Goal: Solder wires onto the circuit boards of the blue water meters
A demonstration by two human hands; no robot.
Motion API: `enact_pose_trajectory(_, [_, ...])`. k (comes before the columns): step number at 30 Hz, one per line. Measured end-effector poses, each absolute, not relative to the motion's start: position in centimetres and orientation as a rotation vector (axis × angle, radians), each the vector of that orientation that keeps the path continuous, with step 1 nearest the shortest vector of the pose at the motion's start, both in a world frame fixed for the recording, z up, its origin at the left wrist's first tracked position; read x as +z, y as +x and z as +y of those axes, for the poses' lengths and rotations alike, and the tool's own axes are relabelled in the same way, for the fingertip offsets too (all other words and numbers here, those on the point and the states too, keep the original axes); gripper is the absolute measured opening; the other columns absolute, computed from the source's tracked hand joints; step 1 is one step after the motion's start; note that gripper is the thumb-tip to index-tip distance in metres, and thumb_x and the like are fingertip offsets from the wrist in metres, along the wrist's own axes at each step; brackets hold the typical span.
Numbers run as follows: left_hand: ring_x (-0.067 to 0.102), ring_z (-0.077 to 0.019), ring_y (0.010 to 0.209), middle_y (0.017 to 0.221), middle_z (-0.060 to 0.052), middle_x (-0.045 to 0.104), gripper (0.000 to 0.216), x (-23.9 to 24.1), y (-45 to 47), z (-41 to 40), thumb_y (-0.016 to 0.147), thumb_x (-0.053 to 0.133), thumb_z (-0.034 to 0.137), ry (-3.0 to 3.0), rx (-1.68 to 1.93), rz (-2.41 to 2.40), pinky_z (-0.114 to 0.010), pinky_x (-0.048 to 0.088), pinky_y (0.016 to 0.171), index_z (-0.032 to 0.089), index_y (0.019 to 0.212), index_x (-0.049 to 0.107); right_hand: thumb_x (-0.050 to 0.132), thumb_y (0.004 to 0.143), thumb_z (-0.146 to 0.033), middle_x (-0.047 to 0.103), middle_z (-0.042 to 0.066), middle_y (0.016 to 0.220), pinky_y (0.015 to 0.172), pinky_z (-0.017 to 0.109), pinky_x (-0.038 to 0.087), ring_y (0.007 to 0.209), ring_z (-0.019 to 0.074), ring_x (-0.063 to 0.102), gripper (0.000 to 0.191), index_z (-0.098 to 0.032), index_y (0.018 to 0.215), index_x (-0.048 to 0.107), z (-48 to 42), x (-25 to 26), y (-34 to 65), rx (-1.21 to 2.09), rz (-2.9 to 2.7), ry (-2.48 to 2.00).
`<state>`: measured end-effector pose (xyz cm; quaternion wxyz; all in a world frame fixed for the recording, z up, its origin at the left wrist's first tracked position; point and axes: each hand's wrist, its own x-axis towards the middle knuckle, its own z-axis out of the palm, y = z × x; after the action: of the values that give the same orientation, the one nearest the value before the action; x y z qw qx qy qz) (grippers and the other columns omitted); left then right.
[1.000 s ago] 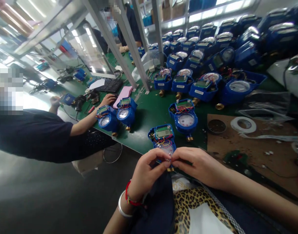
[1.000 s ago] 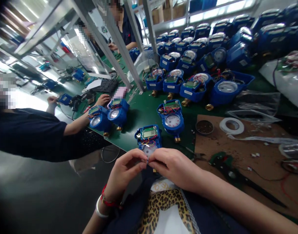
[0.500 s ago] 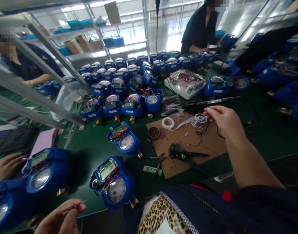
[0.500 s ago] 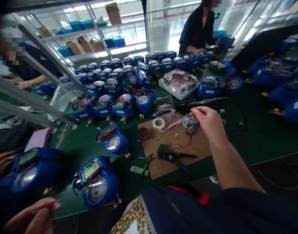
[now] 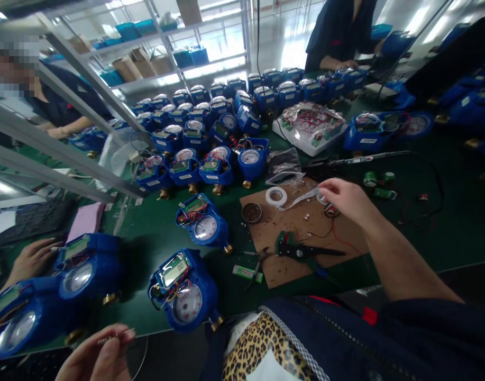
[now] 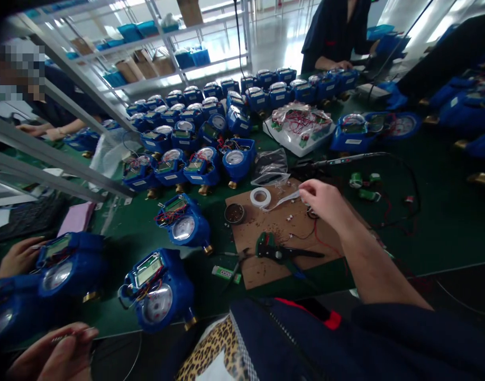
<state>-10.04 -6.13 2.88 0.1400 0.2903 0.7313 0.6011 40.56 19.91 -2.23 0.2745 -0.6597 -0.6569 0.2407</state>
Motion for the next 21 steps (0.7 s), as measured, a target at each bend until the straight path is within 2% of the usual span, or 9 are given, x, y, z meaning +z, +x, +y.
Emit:
enact_pose_trajectory(2, [0.060,-0.0150,0.068,0.075,0.002,0.067,0.019,3.8,-8.4,-6.1,0.056,0.078,0.029,0.674,1.797,2.035,-0.028,0.051,0.063,0.024,0.072,0.068,0.059,0.084,-0.029,0.072,0.002,0.089,0.077,0.031,0.051,0.080,0.0189,0.066,0.015,-0.023,0.092,0.070,19.3,-3.0,38.5,0.693,-2.072,-1.642])
enact_pose_trajectory(5, [0.061,-0.0131,0.072,0.079,0.001,0.068,0.021,5.3,-5.9,-5.8,0.059,0.078,0.024,0.658,1.861,1.992,-0.024,0.052,0.068,0.022,0.077,0.070,0.052,0.085,-0.018,0.072,0.005,0.099,0.086,0.033,0.050,0.092,0.0211,0.066,0.021,-0.021,0.091,0.072,18.9,-4.2,35.8,0.673,-2.379,-1.461])
enact_pose_trajectory(8, [0.061,-0.0123,0.077,0.083,0.002,0.068,0.023,6.4,-4.2,-5.6,0.060,0.078,0.022,0.682,1.888,1.976,-0.022,0.052,0.073,0.021,0.081,0.070,0.052,0.085,-0.017,0.072,0.006,0.101,0.089,0.033,0.049,0.096,0.0212,0.065,0.023,-0.021,0.095,0.073,18.8,-4.8,34.1,0.680,-2.411,-1.401])
enact_pose_trajectory(11, [0.062,-0.0121,0.076,0.082,0.002,0.067,0.021,6.9,-3.7,-5.7,0.061,0.079,0.020,0.657,1.859,1.968,-0.021,0.053,0.072,0.020,0.079,0.069,0.052,0.087,-0.022,0.072,0.005,0.100,0.086,0.034,0.049,0.093,0.0211,0.065,0.023,-0.022,0.097,0.072,18.7,-4.0,34.0,0.666,-2.404,-1.389])
enact_pose_trajectory(14, [0.061,-0.0122,0.076,0.082,0.001,0.067,0.020,6.9,-4.0,-6.0,0.062,0.079,0.020,0.636,1.846,1.976,-0.021,0.053,0.072,0.020,0.079,0.069,0.056,0.086,-0.030,0.072,0.003,0.089,0.079,0.033,0.050,0.083,0.0201,0.066,0.019,-0.023,0.094,0.073,18.7,-2.5,35.7,0.636,-2.131,-1.571])
enact_pose_trajectory(17, [0.061,-0.0126,0.076,0.082,0.001,0.067,0.020,6.8,-4.2,-6.0,0.061,0.080,0.021,0.624,1.868,1.993,-0.022,0.052,0.074,0.020,0.078,0.069,0.064,0.082,-0.036,0.071,0.004,0.078,0.062,0.027,0.048,0.067,0.0161,0.063,0.020,-0.021,0.093,0.073,18.8,-1.4,38.9,0.688,-1.593,-1.750])
enact_pose_trajectory(19, [0.061,-0.0129,0.076,0.082,0.001,0.067,0.021,6.8,-4.3,-5.8,0.060,0.080,0.021,0.625,1.865,1.995,-0.023,0.053,0.073,0.020,0.078,0.069,0.061,0.084,-0.036,0.071,0.008,0.085,0.054,0.023,0.044,0.065,0.0137,0.062,0.025,-0.018,0.100,0.070,19.1,-1.2,41.4,0.671,-1.330,-1.774])
enact_pose_trajectory(21, [0.061,-0.0134,0.076,0.084,0.002,0.068,0.023,6.9,-4.3,-5.7,0.060,0.080,0.021,0.638,1.837,1.996,-0.024,0.053,0.073,0.021,0.080,0.069,0.054,0.089,-0.031,0.069,0.013,0.098,0.052,0.022,0.043,0.068,0.0120,0.063,0.029,-0.014,0.110,0.064,19.6,-1.4,43.7,0.600,-1.178,-1.781])
